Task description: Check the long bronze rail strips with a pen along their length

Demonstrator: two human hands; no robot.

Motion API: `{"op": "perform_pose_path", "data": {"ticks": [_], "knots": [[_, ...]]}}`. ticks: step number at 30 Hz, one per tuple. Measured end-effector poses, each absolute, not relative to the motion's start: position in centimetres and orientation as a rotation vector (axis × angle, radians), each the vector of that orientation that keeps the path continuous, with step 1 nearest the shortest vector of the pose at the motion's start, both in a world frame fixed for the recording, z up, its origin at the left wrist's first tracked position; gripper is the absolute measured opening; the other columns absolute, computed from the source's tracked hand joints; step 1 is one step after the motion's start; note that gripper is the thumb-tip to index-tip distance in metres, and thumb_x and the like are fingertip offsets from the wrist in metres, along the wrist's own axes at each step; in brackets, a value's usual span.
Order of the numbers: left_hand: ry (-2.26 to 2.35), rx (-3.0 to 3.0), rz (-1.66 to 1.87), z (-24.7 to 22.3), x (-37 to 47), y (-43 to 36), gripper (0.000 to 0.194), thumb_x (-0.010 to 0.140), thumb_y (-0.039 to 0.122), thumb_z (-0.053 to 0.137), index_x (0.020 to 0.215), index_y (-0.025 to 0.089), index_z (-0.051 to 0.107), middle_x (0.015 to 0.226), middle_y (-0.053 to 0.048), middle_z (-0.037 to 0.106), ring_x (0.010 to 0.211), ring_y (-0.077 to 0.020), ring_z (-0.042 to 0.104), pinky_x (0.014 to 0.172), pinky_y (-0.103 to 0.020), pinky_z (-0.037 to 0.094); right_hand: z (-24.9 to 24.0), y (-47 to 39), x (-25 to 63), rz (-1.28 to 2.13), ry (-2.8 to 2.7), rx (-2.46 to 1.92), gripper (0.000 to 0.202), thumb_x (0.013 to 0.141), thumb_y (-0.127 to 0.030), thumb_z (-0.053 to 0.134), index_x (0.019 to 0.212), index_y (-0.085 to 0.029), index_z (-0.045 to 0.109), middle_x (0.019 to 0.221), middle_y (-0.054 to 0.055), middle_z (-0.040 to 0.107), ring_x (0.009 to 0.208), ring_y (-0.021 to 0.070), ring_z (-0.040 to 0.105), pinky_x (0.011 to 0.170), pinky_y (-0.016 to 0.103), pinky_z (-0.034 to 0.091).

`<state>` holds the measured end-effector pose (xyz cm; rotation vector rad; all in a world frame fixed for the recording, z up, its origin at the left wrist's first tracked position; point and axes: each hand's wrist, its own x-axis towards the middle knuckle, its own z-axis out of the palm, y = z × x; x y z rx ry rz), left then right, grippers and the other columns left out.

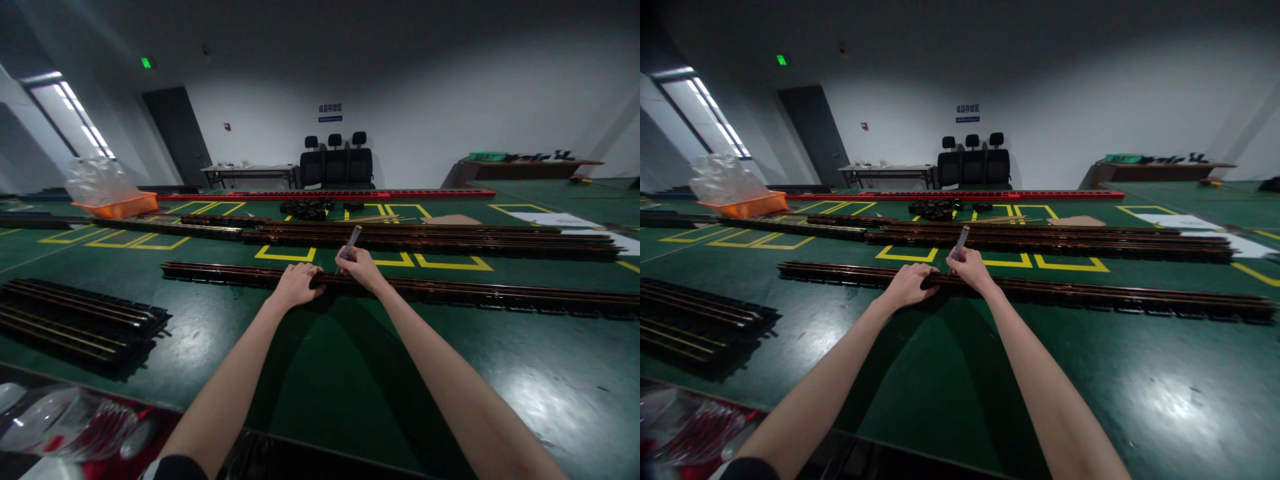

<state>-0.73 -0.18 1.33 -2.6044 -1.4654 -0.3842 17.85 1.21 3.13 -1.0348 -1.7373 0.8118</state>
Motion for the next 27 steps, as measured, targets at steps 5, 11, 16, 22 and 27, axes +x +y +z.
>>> {"op": "perform_pose_path", "data": {"ticks": [5,11,16,22,27], "knots": [[-1.485,-2.584,-0.364,1.44,-0.48,-0.29,0.037,0.086,0.046,0.045,0.110,0.021,0.057,0.110,-0.007,0.064,0.103,-0.0252,0.055,0.085,-0.039,0.040,3.30,1.03,17.89,0.811,-1.744,-1.027,0.013,0.070,-0.030,0.054,0.065,-0.019,0.051,0.052,-0.003,0.052,0.049,0.0126,0.051,0.054,0.025,0.042],[-1.488,-2.571,-0.383,1.45,-0.33,-0.32,0.032,0.087,0.040,0.044,0.109,0.021,0.058,0.109,-0.006,0.065,0.103,-0.0247,0.055,0.084,-0.039,0.039,3.36,1.02,17.98,0.800,-1.748,-1.037,0.012,0.070,-0.029,0.055,0.065,-0.019,0.051,0.052,-0.002,0.053,0.049,0.0129,0.051,0.054,0.025,0.041],[-1.469,-2.569,-0.399,1.32,-0.30,-0.24,0.031,0.087,0.036,0.043,0.110,0.021,0.058,0.109,-0.007,0.065,0.102,-0.0246,0.056,0.084,-0.040,0.039,3.14,1.24,17.95,0.801,-1.747,-1.022,0.012,0.070,-0.029,0.055,0.065,-0.018,0.051,0.052,-0.002,0.053,0.050,0.0129,0.052,0.054,0.025,0.042],[-1.478,-2.550,-0.419,1.06,-0.58,0.00,0.030,0.086,0.034,0.045,0.109,0.022,0.058,0.110,-0.006,0.065,0.104,-0.0249,0.056,0.085,-0.041,0.038,2.98,1.38,17.83,0.800,-1.764,-0.989,0.011,0.070,-0.028,0.054,0.065,-0.018,0.052,0.053,-0.002,0.054,0.050,0.0123,0.052,0.055,0.025,0.042],[-1.492,-2.535,-0.452,1.03,-0.76,-0.01,0.033,0.084,0.028,0.045,0.114,0.023,0.055,0.116,-0.006,0.064,0.108,-0.0246,0.055,0.088,-0.042,0.036,3.20,1.23,17.81,0.788,-1.795,-0.990,0.011,0.071,-0.028,0.054,0.066,-0.018,0.053,0.054,-0.002,0.056,0.050,0.0121,0.052,0.056,0.025,0.042]]}}
